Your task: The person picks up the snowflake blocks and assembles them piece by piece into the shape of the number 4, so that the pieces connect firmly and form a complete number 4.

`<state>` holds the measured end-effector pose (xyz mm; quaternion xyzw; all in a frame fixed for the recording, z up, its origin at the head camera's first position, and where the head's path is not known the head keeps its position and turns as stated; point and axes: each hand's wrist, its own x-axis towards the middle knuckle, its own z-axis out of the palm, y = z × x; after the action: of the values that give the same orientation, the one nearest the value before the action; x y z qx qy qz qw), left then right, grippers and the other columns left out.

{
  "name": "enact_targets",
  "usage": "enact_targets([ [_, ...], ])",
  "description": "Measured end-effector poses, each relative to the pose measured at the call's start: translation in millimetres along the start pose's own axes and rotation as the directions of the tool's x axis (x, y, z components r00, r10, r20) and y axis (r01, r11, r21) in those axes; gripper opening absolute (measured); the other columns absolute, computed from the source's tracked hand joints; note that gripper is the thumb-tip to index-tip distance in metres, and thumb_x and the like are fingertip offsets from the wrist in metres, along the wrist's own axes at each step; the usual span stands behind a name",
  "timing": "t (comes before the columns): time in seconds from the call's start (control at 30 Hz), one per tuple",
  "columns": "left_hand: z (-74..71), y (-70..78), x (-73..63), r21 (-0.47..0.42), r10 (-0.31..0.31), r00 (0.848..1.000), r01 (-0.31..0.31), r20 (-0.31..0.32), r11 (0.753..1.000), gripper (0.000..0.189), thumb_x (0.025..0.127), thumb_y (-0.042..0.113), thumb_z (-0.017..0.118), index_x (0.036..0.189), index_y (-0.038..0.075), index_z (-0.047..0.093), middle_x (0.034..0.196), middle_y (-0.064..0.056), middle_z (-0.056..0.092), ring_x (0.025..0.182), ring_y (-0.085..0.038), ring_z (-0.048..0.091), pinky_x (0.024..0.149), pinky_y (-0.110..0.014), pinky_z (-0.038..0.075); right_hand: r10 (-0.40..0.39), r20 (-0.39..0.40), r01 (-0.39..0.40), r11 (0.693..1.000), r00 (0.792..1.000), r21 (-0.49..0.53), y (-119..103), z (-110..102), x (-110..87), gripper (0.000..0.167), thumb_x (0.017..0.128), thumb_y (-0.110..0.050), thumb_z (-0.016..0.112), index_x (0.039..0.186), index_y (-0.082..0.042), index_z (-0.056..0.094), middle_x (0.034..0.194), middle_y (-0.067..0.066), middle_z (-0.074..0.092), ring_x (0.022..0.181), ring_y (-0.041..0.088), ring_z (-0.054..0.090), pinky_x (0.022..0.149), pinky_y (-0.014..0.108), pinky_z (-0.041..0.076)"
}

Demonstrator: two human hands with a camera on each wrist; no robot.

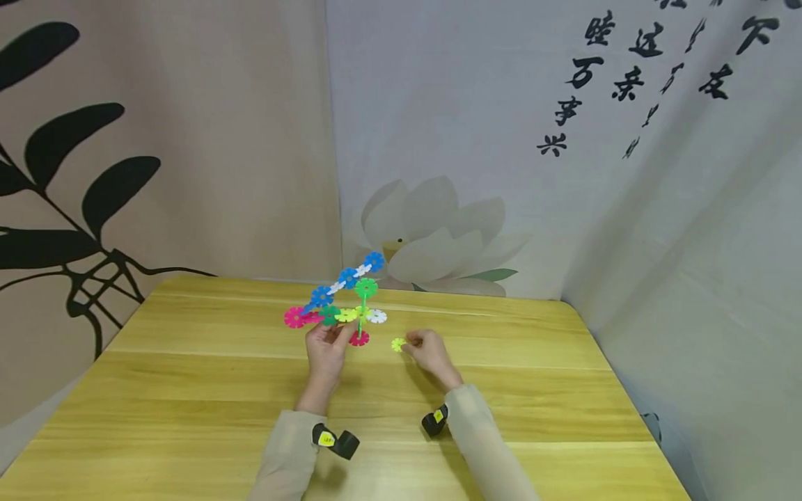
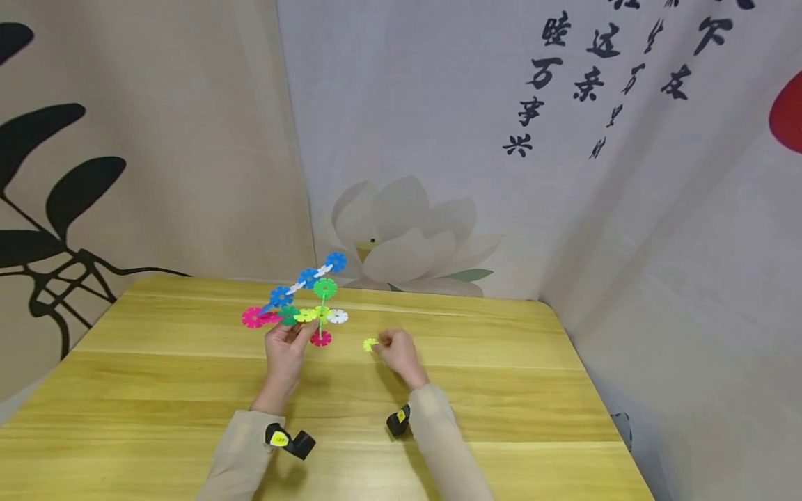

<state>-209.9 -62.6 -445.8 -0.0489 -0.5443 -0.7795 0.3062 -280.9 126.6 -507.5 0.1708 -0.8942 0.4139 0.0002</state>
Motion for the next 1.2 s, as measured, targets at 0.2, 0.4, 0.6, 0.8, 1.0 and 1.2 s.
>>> enact_targets([
  [0.2, 0.6, 0.7, -0.7, 0.004, 0.0, 1.0, 0.0, 0.004, 1.0, 0.03, 0.077, -0.013, 0.064, 0.07, 0.016, 0.067, 0.073, 0.007, 0.066, 0.062, -0.003, 0.059, 0.056, -0.013, 0.049, 0.079, 0.009, -0.078, 0.993, 0.997, -0.089, -3, 7, 8.6, 0.029, 0.078, -0.01, 0.075, 0.102, 0.004, 0.066, 0.098, 0.015, 0.066, 0.089, 0.027, 0.061, 0.079, 0.04, 0.053],
  [0.4, 1.0, 1.5, -0.7, 0.008, 0.013, 1.0, -0.013, 0.015, 1.0, 0.031, 0.078, -0.014, 0.063, 0.072, 0.015, 0.068, 0.073, 0.009, 0.066, 0.063, -0.002, 0.058, 0.056, -0.012, 0.048, 0.162, 0.044, -0.155, 0.979, 0.986, -0.13, -9, 7, 14.3, 0.027, 0.077, -0.006, 0.076, 0.099, 0.003, 0.064, 0.096, 0.012, 0.063, 0.089, 0.025, 0.058, 0.078, 0.038, 0.052],
  [0.6, 0.6, 0.5, -0.8, 0.001, 0.01, 1.0, -0.01, 0.007, 1.0, 0.023, 0.077, -0.015, 0.064, 0.072, 0.008, 0.068, 0.072, 0.007, 0.066, 0.061, -0.002, 0.058, 0.055, -0.013, 0.048, 0.207, 0.111, -0.185, 0.965, 0.972, -0.185, -18, 4, 19.4, 0.033, 0.078, -0.014, 0.077, 0.101, 0.004, 0.061, 0.098, 0.012, 0.061, 0.088, 0.024, 0.057, 0.078, 0.038, 0.052],
  [0.8, -0.1, -0.4, -1.3, 0.001, 0.016, 1.0, -0.016, 0.023, 1.0, 0.006, 0.078, -0.007, 0.069, 0.073, -0.005, 0.065, 0.074, 0.002, 0.068, 0.062, -0.002, 0.06, 0.057, -0.014, 0.05, 0.19, 0.103, -0.172, 0.971, 0.976, -0.164, -17, 8, 22.0, 0.031, 0.077, -0.012, 0.077, 0.099, 0.004, 0.061, 0.097, 0.012, 0.061, 0.084, 0.022, 0.056, 0.074, 0.036, 0.052],
  [1.0, -0.1, 0.0, -1.6, 0.02, 0.019, 1.0, -0.019, 0.023, 1.0, 0.014, 0.078, -0.009, 0.066, 0.074, 0.004, 0.068, 0.073, 0.007, 0.066, 0.061, -0.002, 0.058, 0.055, -0.013, 0.048, 0.227, 0.073, -0.211, 0.961, 0.971, -0.179, -15, 9, 23.2, 0.03, 0.075, -0.011, 0.078, 0.094, 0.003, 0.059, 0.092, 0.011, 0.059, 0.082, 0.022, 0.055, 0.073, 0.034, 0.052],
  [1.2, -0.1, 0.8, -2.0, 0.019, 0.012, 1.0, -0.012, 0.019, 1.0, 0.026, 0.078, -0.014, 0.063, 0.073, 0.011, 0.068, 0.072, 0.009, 0.066, 0.062, -0.002, 0.059, 0.056, -0.013, 0.049, 0.16, 0.021, -0.158, 0.984, 0.987, -0.084, -11, 8, 18.8, 0.024, 0.075, -0.003, 0.076, 0.088, 0.001, 0.056, 0.079, 0.007, 0.054, 0.071, 0.017, 0.049, 0.061, 0.027, 0.045],
])
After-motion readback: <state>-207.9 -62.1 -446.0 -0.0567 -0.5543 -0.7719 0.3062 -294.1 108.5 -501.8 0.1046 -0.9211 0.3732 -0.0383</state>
